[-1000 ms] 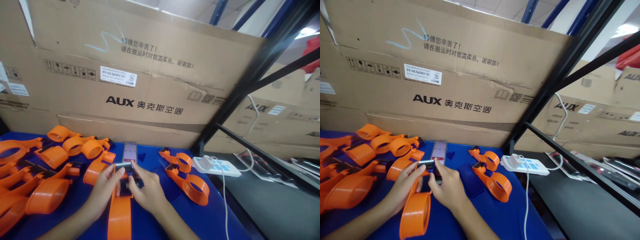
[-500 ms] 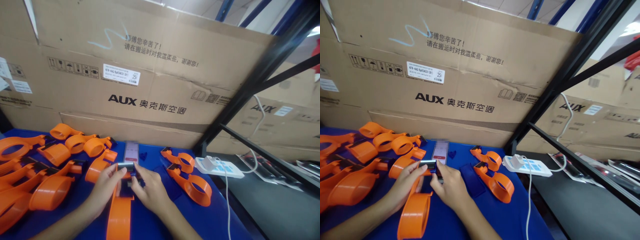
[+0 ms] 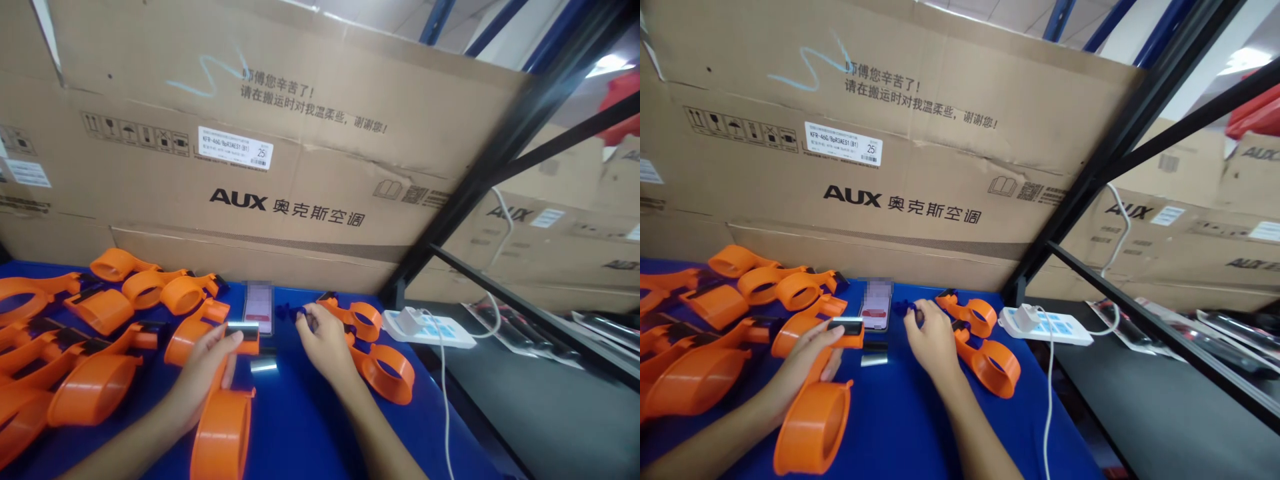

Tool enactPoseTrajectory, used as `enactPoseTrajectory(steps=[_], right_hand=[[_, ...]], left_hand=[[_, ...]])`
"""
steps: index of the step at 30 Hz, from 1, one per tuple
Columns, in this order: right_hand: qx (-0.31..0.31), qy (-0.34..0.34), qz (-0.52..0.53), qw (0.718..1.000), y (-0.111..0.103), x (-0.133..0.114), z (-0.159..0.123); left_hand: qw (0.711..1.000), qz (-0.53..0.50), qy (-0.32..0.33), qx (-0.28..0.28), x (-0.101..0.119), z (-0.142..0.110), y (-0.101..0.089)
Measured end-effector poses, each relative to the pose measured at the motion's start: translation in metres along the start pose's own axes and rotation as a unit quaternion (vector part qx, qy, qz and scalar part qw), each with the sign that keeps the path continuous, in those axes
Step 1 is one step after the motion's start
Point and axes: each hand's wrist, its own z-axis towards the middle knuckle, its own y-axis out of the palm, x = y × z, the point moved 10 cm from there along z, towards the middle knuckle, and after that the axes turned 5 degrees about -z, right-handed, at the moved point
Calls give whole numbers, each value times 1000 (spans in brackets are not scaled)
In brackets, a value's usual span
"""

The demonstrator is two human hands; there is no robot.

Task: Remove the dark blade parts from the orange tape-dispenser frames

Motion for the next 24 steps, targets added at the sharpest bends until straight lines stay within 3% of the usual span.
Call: enactPoseTrajectory(steps=[5, 12, 24], right_hand=[[-36, 21, -17, 999, 18, 21, 1], [-79, 31, -34, 996, 33, 21, -4], [-59, 9, 1, 998, 21, 18, 2]], left_hand=[[1000, 1, -4, -2, 1, -3, 3], [1000, 6, 4, -7, 6, -5, 8], [999, 36, 0, -19, 0, -1, 5]])
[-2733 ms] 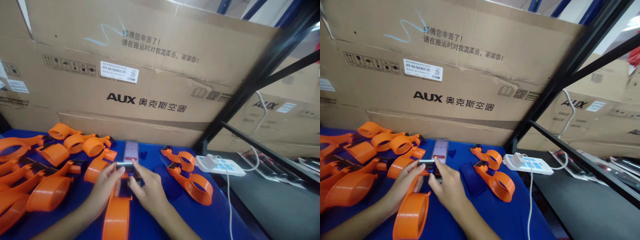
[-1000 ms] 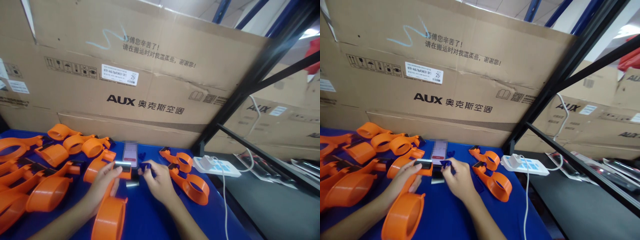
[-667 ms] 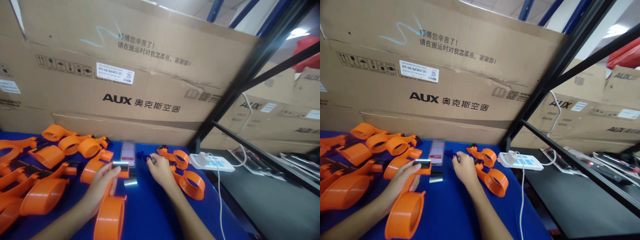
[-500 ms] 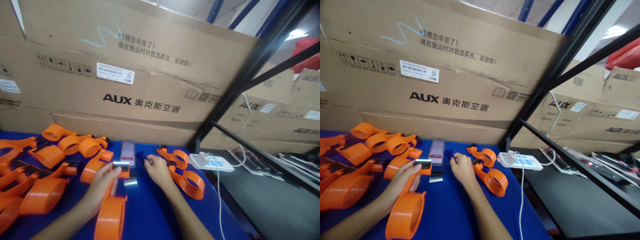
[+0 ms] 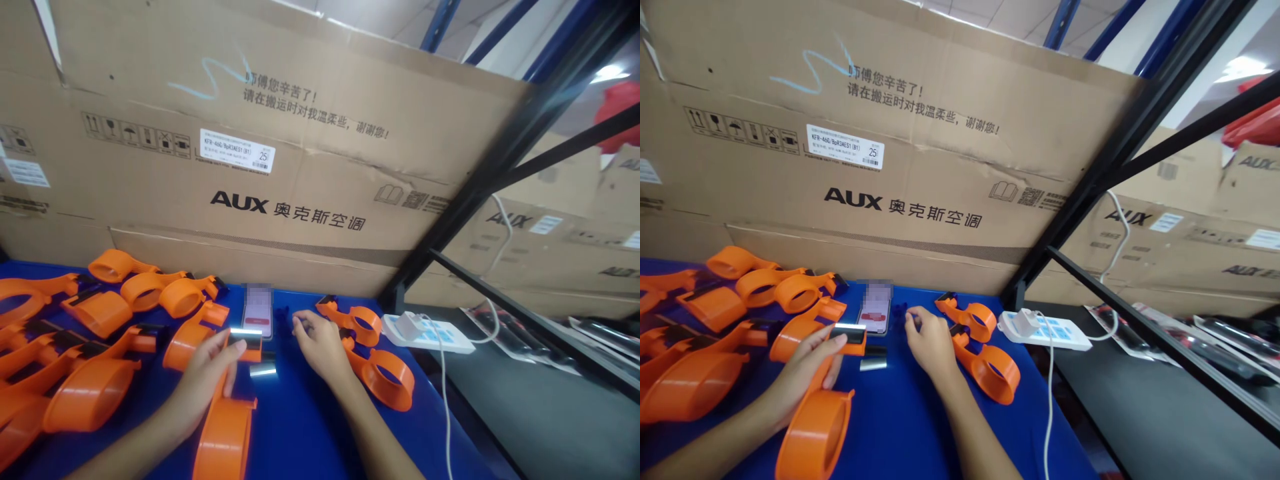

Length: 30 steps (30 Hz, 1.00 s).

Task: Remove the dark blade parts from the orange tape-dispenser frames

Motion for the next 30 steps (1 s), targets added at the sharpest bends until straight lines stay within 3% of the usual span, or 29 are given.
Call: enactPoseTrajectory(steps=[12, 22, 27, 30], right_hand=[[-8, -46, 27, 999, -6, -21, -6], [-37, -70, 18, 997, 0, -34, -10], [-36, -85, 114, 989, -4, -49, -16], [-63, -139, 167, 974, -2, -70, -26]], left_hand=[[1000, 17, 7, 12, -4, 7, -6], [999, 35, 14, -19, -4, 4, 3], [1000, 21, 12, -18, -7, 2, 6], [1000, 22, 15, -16, -8, 1, 5]])
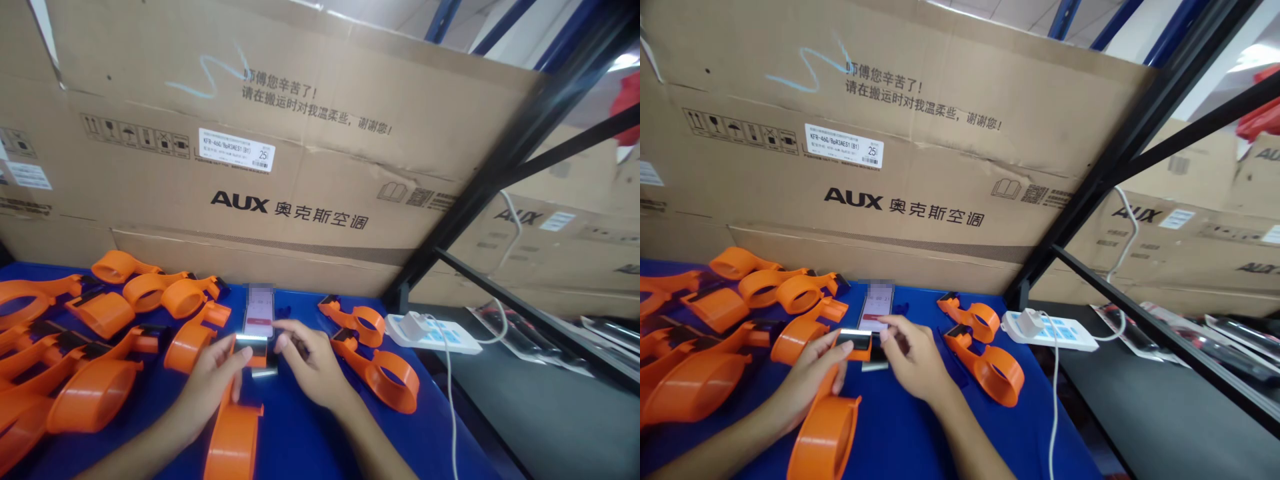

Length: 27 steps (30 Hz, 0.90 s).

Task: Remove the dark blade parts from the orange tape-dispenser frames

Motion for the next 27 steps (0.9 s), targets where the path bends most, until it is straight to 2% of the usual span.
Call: enactPoseTrajectory(steps=[5, 8, 19, 23, 27], right_hand=[[-21, -115, -45, 992, 12, -32, -6], [-13, -143, -64, 988, 13, -37, -7], [-19, -129, -70, 989, 12, -33, -6], [9, -120, -75, 990, 5, -33, -6], [59, -94, -115, 987, -13, -29, -6]], left_hand=[[1000, -11, 2, 0, 3, 0, 1], [1000, -6, 2, 4, 4, 0, 0], [1000, 1, -6, 11, 0, 1, -1], [1000, 5, -10, 15, -1, 2, -4], [999, -14, 0, 29, 3, 4, -10]])
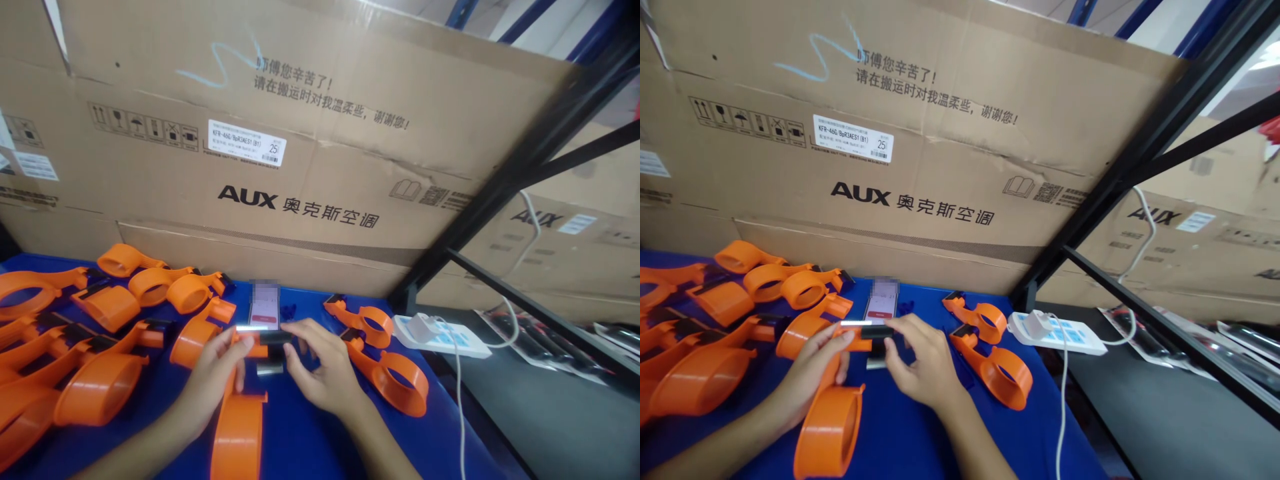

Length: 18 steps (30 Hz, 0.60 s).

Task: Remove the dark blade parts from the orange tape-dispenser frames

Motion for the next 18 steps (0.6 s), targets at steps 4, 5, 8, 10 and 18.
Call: enactPoseTrajectory(steps=[4, 5, 8, 10, 18], right_hand=[[16, 21, -32, 999, -12, 11, 1], [7, 26, -37, 999, -11, 14, 1], [-76, 28, -41, 996, 3, 18, 1], [-151, 21, -46, 987, 17, 17, -1], [-285, 49, -97, 952, 45, 24, -11]], left_hand=[[999, -30, 1, 30, 3, -1, -7], [999, -33, 3, 34, 4, -2, -7], [999, -37, 2, 34, 5, -3, -6], [999, -40, -1, 34, 3, -2, -6], [999, -46, -2, 26, -2, 0, -6]])
